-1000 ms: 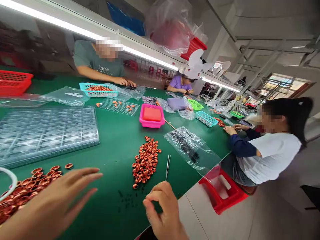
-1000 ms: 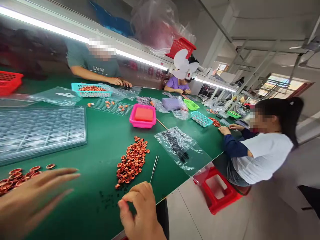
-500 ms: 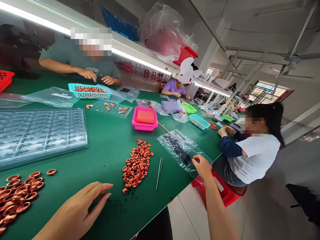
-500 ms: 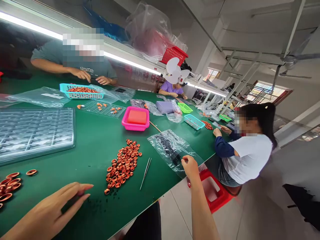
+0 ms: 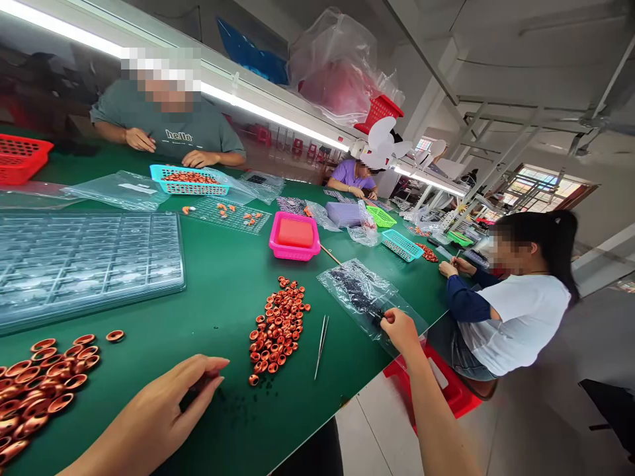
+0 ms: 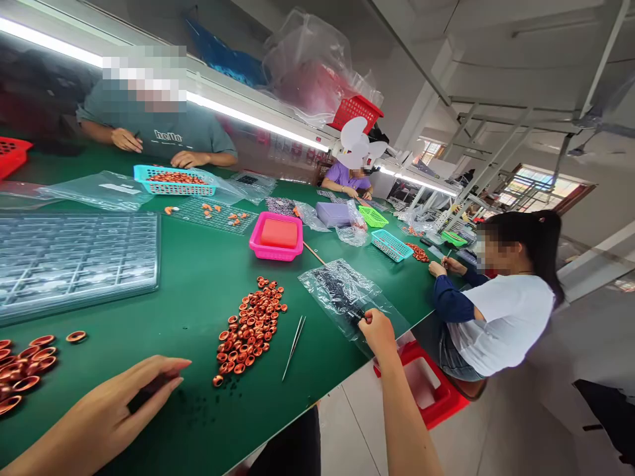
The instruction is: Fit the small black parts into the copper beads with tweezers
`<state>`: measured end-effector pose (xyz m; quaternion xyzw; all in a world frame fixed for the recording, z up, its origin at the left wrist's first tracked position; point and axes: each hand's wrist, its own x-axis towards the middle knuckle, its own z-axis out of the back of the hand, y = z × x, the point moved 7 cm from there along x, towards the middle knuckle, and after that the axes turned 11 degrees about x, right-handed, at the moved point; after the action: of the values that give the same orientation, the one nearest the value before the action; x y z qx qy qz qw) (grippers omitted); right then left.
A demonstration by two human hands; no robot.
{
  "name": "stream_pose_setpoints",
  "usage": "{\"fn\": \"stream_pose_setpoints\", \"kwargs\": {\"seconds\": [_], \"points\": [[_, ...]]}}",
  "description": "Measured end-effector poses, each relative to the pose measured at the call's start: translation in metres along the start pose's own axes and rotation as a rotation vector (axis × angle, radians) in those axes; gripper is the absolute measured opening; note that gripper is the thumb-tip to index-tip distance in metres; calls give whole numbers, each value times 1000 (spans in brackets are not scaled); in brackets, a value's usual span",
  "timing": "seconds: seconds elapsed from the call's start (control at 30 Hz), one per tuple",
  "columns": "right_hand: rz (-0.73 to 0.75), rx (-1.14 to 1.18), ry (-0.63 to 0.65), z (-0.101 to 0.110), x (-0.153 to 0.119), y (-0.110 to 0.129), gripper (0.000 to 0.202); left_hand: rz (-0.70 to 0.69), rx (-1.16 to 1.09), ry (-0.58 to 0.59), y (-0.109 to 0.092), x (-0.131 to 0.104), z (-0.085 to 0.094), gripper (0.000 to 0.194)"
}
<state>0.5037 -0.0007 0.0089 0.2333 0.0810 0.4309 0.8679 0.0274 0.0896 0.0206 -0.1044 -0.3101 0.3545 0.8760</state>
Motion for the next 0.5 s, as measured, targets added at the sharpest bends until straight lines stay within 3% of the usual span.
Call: {"fn": "stream_pose_setpoints", "kwargs": {"seconds": [0.5], "points": [[42, -57, -130, 10, 27, 34, 34, 67, -60, 108, 8, -8, -12, 26]]}}
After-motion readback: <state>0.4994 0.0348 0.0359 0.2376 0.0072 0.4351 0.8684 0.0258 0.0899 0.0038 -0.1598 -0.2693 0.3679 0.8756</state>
